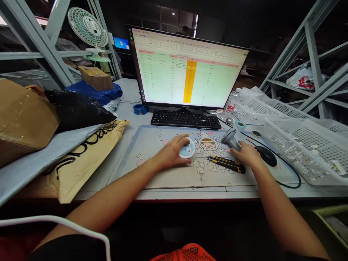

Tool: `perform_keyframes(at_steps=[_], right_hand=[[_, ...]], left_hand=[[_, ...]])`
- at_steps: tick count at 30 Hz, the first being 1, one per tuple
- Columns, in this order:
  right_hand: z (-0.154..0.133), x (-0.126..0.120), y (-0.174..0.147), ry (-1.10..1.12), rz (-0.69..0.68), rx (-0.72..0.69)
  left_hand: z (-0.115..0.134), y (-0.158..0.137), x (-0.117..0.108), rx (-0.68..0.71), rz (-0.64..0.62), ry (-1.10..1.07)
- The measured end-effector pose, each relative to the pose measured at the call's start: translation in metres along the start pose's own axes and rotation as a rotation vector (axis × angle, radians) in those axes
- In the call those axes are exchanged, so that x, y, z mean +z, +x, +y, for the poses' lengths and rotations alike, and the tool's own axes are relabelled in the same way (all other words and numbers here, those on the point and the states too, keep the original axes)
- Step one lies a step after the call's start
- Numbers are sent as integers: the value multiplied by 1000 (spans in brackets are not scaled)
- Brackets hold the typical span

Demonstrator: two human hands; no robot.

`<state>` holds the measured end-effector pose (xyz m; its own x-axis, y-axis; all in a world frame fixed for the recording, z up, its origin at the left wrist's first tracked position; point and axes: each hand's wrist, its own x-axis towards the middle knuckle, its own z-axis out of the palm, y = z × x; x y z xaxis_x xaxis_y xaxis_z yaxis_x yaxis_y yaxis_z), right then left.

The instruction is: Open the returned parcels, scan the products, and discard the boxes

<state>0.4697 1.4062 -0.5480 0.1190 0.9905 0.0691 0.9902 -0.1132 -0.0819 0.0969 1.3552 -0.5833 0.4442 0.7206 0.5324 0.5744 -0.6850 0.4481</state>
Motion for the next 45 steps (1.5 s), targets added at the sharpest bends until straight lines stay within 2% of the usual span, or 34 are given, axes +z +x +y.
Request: perform_keyframes(at_steps=[2,6,10,12,15,17,21,25,31,34,36,38,43,45], right_hand=[[4,10,-2,-57,-24,-24],[-9,21,2,-61,25,-44],[-11,3,5,-8,15,-47],[-7,-15,-4,91,-59,-171],[-8,-41,-32,405,-201,-488],[-16,-51,-52,582,-213,-621],[-33,-49,-69,586,-217,-690],[-27,-30,-48,502,-102,-659],[-3,15,-5,177,107,-327],[9,36,0,148,109,-301],[24,42,2,181,85,-310],[50,41,8,212,135,-313],[143,41,43,142,489,-306],[173,51,53,111,519,-288]], left_hand=[[1,1,0,91,-1,9],[2,-1,1,225,10,24],[2,-3,2,262,-12,45],[3,-3,3,276,-19,56],[7,-2,4,278,-29,63],[11,-2,4,281,-25,52],[12,-4,5,286,-21,47],[7,-6,5,254,-11,37],[-3,-4,0,1,127,-58],[-8,-4,-4,-84,137,-91],[-9,-4,-5,-109,134,-103],[-10,-4,-6,-120,132,-112],[-7,-3,-7,-119,112,-126],[-6,-3,-8,-124,101,-133]])
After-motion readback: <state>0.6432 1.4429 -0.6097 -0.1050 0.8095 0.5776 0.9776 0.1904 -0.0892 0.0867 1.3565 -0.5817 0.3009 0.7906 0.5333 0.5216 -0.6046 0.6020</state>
